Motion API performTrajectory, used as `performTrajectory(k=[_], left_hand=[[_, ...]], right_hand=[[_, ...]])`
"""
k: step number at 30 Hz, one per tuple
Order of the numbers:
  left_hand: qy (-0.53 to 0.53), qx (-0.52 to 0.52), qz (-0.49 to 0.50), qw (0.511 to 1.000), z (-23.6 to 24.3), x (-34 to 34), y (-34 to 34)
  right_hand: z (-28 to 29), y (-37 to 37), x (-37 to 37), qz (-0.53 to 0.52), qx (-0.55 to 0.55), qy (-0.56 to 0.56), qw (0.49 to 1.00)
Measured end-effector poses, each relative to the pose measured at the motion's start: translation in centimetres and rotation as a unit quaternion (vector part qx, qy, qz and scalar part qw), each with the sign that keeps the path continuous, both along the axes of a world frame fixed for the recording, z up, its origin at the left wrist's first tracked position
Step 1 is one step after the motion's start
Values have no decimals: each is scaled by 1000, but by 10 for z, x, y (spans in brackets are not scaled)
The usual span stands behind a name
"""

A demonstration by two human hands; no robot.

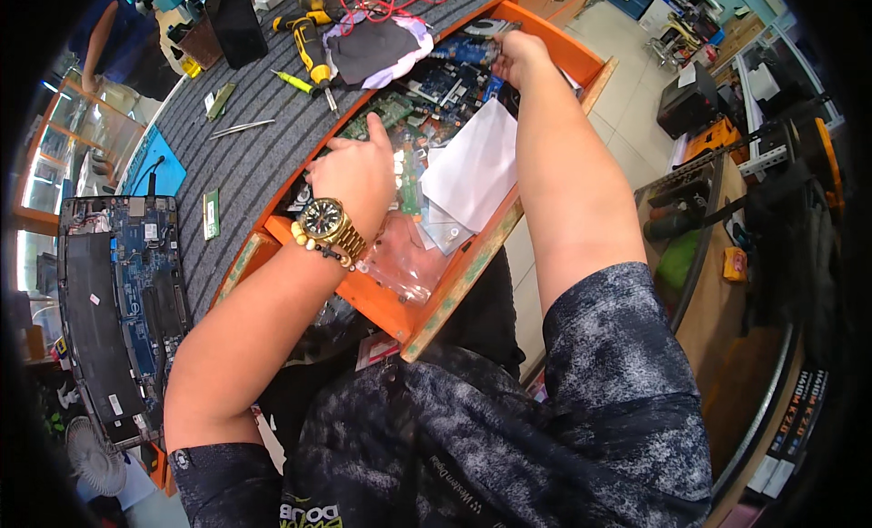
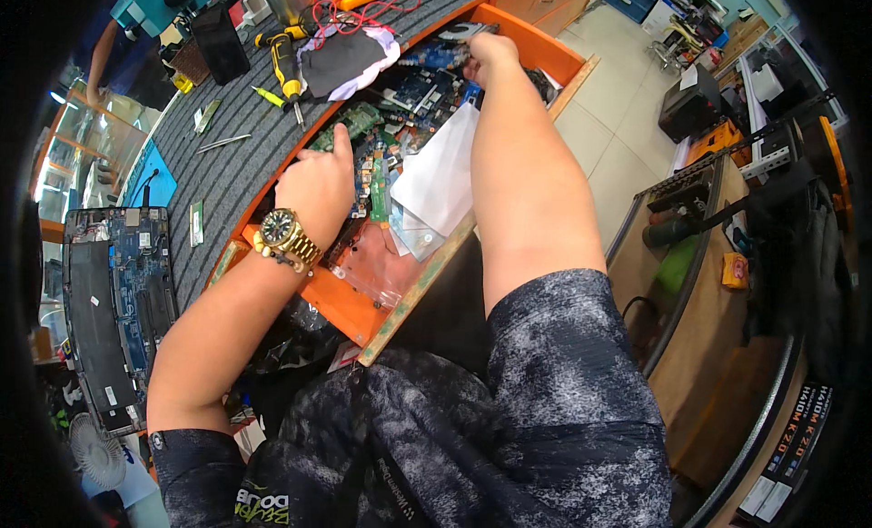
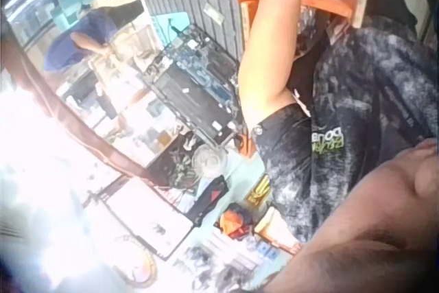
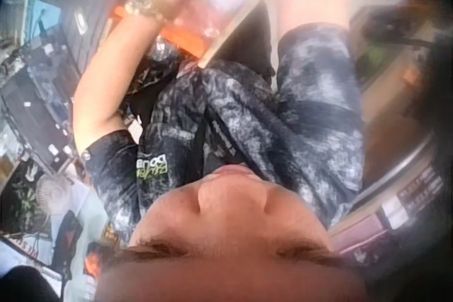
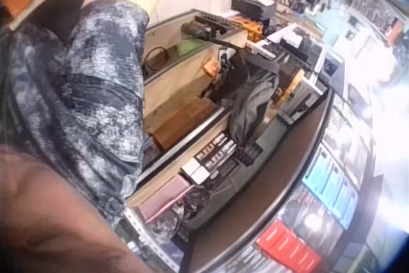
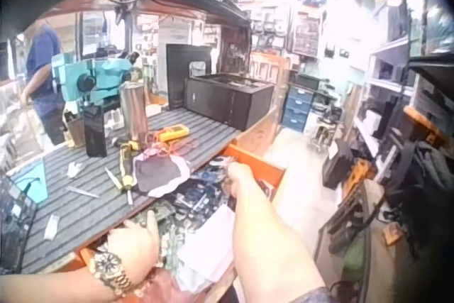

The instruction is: The person sorts through a drawer of circuit boards, selects a specific motherboard, and then begins connecting internal cables to it within an open laptop chassis.

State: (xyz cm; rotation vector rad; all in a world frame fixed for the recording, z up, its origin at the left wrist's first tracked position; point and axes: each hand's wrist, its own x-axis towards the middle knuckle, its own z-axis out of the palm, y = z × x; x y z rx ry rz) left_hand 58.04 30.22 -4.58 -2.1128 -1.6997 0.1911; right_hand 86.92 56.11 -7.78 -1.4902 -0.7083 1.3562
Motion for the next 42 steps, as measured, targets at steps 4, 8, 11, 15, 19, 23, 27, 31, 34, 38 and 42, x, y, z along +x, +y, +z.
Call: performTrajectory(k=[4, 8, 11, 15, 19, 23, 27, 31, 34, 38, 42], left_hand=[[12, -7, 23, 1000, -7, 1, -15], [21, -27, 58, 998, -25, -13, -22], [-45, -75, 51, 995, -5, -19, -21], [-92, -121, 13, 988, 33, -11, -46], [-176, -135, -23, 975, 61, 14, -72], [-138, -52, -81, 986, 56, 22, -81], [-117, -92, -107, 983, 37, 12, -62], [-87, -70, -62, 992, 5, -8, -49], [-90, -78, -17, 993, 10, -5, -44], [-76, -90, 34, 993, 10, -9, -40], [-71, -53, -30, 996, 6, 7, -41]], right_hand=[[12, -21, 14, -38, 14, 58, 998], [24, -40, 16, 37, -11, 78, 996], [37, -75, -5, 76, -14, 66, 995], [37, -116, -37, 138, -23, 106, 985], [43, -172, -88, 200, -24, 159, 966], [45, -184, -115, 419, -78, 57, 903], [54, -173, -112, 586, -75, -200, 782], [67, -101, -62, 495, -67, -396, 771], [36, -52, -26, 267, -111, -409, 866], [9, -31, -20, 109, -130, -307, 937], [-7, -8, -12, 113, -133, -323, 930]])
